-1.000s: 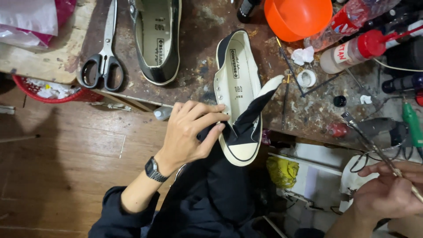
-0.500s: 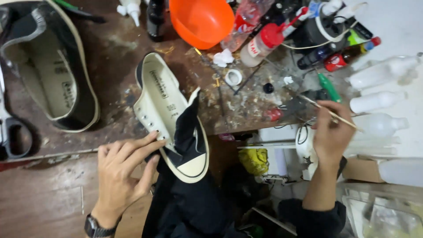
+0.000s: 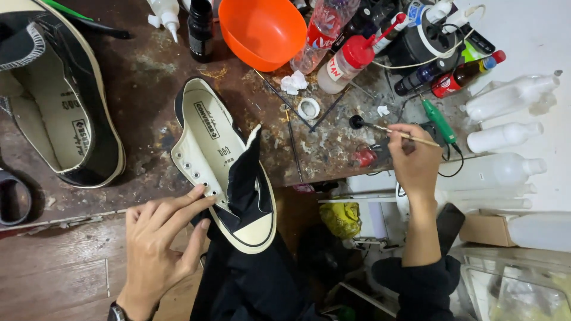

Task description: Repairing or customizing a canvas shoe by applying a liquid coating, drying it with a heat gun, and trimming excess material with scissors.

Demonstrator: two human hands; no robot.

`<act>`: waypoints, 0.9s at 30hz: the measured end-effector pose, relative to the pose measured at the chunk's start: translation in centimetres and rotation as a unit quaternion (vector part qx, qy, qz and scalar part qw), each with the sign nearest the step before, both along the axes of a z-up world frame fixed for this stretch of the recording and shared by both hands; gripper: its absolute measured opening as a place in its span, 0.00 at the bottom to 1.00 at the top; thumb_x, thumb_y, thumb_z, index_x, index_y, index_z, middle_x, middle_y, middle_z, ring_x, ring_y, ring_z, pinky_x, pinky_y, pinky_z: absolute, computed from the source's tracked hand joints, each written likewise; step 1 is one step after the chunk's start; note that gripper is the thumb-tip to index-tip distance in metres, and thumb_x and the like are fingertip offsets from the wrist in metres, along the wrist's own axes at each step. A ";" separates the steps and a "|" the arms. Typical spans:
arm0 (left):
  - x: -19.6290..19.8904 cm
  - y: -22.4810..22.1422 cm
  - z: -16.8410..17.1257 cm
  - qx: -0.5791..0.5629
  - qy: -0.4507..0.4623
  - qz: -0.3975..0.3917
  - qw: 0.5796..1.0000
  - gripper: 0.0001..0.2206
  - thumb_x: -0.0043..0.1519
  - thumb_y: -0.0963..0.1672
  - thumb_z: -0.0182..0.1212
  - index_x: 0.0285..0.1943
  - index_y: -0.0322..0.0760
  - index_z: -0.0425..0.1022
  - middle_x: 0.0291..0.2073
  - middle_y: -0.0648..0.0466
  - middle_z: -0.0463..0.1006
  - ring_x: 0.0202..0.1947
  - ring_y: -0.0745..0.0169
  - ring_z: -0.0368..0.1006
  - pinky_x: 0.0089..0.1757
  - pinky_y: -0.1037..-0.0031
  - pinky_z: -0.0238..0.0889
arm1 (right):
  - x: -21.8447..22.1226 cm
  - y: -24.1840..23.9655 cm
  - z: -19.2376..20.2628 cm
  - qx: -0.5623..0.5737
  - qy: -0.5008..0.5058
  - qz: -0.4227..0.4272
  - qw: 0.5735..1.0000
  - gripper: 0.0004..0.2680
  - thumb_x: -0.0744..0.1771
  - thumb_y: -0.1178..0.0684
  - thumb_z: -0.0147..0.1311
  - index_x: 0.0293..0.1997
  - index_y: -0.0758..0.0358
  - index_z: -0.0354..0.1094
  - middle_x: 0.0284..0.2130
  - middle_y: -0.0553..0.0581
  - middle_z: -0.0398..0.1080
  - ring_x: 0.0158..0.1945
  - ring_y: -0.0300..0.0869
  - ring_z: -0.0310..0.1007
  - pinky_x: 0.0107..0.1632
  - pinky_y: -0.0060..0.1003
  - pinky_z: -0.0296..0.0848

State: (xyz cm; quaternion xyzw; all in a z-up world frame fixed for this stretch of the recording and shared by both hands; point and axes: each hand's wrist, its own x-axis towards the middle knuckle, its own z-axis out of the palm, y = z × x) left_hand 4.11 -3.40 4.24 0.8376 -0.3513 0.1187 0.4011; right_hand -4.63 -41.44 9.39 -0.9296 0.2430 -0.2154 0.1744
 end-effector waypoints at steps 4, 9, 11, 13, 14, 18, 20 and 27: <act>0.0 0.0 -0.2 -0.004 0.000 -0.003 1.000 0.10 0.59 0.45 0.54 0.47 0.48 0.76 0.48 0.61 0.77 0.35 0.72 0.67 0.39 0.74 0.47 | 0.1 -0.1 -0.2 0.000 0.009 -0.002 1.000 0.07 0.67 0.57 0.46 0.41 0.62 0.72 0.32 0.54 0.71 0.30 0.38 0.65 0.31 0.32 0.64; 0.1 0.0 -0.3 0.001 -0.012 -0.005 1.000 0.11 0.58 0.45 0.54 0.48 0.48 0.76 0.48 0.61 0.77 0.35 0.72 0.68 0.38 0.75 0.47 | -0.5 -0.2 0.1 0.025 -0.048 -0.014 0.998 0.05 0.68 0.59 0.46 0.42 0.63 0.70 0.32 0.54 0.72 0.31 0.36 0.65 0.30 0.28 0.60; 0.1 -0.1 -0.2 0.002 -0.018 -0.003 1.000 0.11 0.58 0.46 0.55 0.49 0.47 0.75 0.48 0.61 0.77 0.34 0.72 0.67 0.38 0.75 0.47 | -1.4 -1.0 -0.8 0.034 -0.068 -0.023 0.997 0.05 0.69 0.57 0.45 0.44 0.61 0.69 0.34 0.54 0.73 0.37 0.37 0.70 0.34 0.29 0.63; -0.1 0.2 0.3 0.000 -0.008 -0.007 1.000 0.11 0.59 0.44 0.54 0.49 0.48 0.74 0.50 0.62 0.76 0.34 0.66 0.67 0.39 0.71 0.48 | -2.0 -2.4 -2.6 0.153 -0.219 -0.076 0.961 0.02 0.67 0.58 0.51 0.39 0.56 0.67 0.32 0.50 0.70 0.26 0.30 0.64 0.22 0.22 0.57; 0.2 0.0 0.3 0.006 -0.004 0.008 1.000 0.11 0.59 0.44 0.54 0.49 0.48 0.74 0.50 0.62 0.76 0.34 0.66 0.67 0.39 0.71 0.48 | -3.3 -2.0 -3.1 0.162 -0.213 -0.063 0.962 0.02 0.67 0.58 0.51 0.39 0.56 0.67 0.32 0.50 0.70 0.26 0.30 0.64 0.22 0.22 0.57; 0.1 0.3 0.1 -0.010 -0.013 -0.014 1.000 0.11 0.58 0.44 0.56 0.50 0.47 0.74 0.51 0.60 0.75 0.34 0.63 0.67 0.37 0.70 0.48 | -6.5 2.2 -5.5 0.227 -0.341 -0.018 0.912 0.01 0.68 0.60 0.50 0.41 0.63 0.63 0.32 0.63 0.66 0.23 0.39 0.61 0.24 0.29 0.60; 0.2 0.4 -0.1 -0.022 -0.020 -0.011 1.000 0.11 0.59 0.44 0.55 0.51 0.47 0.73 0.51 0.59 0.75 0.32 0.64 0.65 0.36 0.70 0.45 | -7.3 4.8 -5.9 0.311 -0.380 -0.026 0.871 0.01 0.67 0.62 0.50 0.39 0.64 0.63 0.31 0.71 0.67 0.19 0.43 0.61 0.18 0.31 0.61; 0.1 0.6 -0.2 -0.029 -0.011 -0.030 0.999 0.12 0.59 0.43 0.51 0.51 0.48 0.72 0.52 0.61 0.74 0.33 0.63 0.65 0.36 0.69 0.46 | -9.5 6.8 -4.8 0.062 -0.103 0.412 0.903 0.11 0.63 0.48 0.50 0.38 0.67 0.64 0.25 0.54 0.71 0.27 0.36 0.75 0.33 0.26 0.78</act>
